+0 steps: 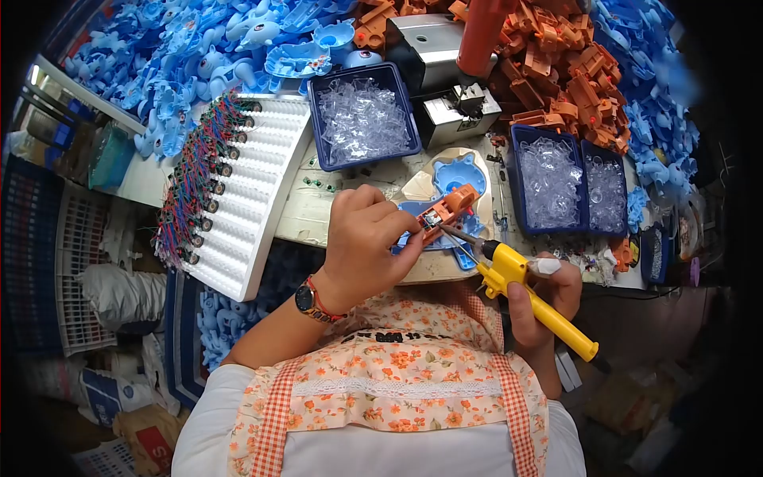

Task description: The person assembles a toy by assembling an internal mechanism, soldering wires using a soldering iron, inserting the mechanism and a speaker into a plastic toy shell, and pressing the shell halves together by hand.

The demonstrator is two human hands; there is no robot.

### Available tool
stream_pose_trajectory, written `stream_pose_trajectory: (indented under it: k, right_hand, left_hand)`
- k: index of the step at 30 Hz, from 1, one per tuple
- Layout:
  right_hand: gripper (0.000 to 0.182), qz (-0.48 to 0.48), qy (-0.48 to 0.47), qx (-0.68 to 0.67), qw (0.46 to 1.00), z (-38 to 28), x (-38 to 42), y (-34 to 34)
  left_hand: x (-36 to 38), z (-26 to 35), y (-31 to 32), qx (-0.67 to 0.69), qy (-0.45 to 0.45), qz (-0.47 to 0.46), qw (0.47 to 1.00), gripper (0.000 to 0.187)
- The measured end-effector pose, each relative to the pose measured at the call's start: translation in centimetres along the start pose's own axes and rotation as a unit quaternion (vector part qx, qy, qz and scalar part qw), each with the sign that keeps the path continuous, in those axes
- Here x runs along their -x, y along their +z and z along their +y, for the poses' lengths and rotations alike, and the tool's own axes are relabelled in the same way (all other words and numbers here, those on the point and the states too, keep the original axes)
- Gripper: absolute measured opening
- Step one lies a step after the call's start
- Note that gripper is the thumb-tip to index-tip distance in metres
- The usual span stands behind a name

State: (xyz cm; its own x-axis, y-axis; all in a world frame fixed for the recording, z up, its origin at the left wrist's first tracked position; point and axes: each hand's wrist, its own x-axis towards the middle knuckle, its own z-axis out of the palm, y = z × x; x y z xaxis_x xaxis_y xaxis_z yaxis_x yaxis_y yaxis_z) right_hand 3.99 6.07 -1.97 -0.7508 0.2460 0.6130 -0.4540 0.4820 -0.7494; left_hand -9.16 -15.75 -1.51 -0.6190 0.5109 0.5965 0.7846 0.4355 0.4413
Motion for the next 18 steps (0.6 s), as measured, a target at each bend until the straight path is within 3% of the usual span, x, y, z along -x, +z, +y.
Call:
stream_pose_trajectory:
  k: [7, 13, 18]
  right_hand:
    - [0.043, 0.010, -0.008, 0.010, 1.000, 0.0, 0.3, -0.4]
    - [0.040, 0.065, 0.020, -0.029, 0.997, 0.3, 0.5, -1.5]
    - [0.039, 0.086, 0.010, -0.031, 0.996, 0.9, 1.0, -3.1]
  left_hand:
    - [0.3, 0.0, -0.3, -0.016, 0.008, -0.012, 1.000, 0.014]
    - [-0.5, 1.0, -1.0, 0.014, 0.063, -0.022, 0.998, 0.034]
    - [-2.0, 0.8, 0.7, -0.062, 0.047, -0.097, 0.992, 0.041]
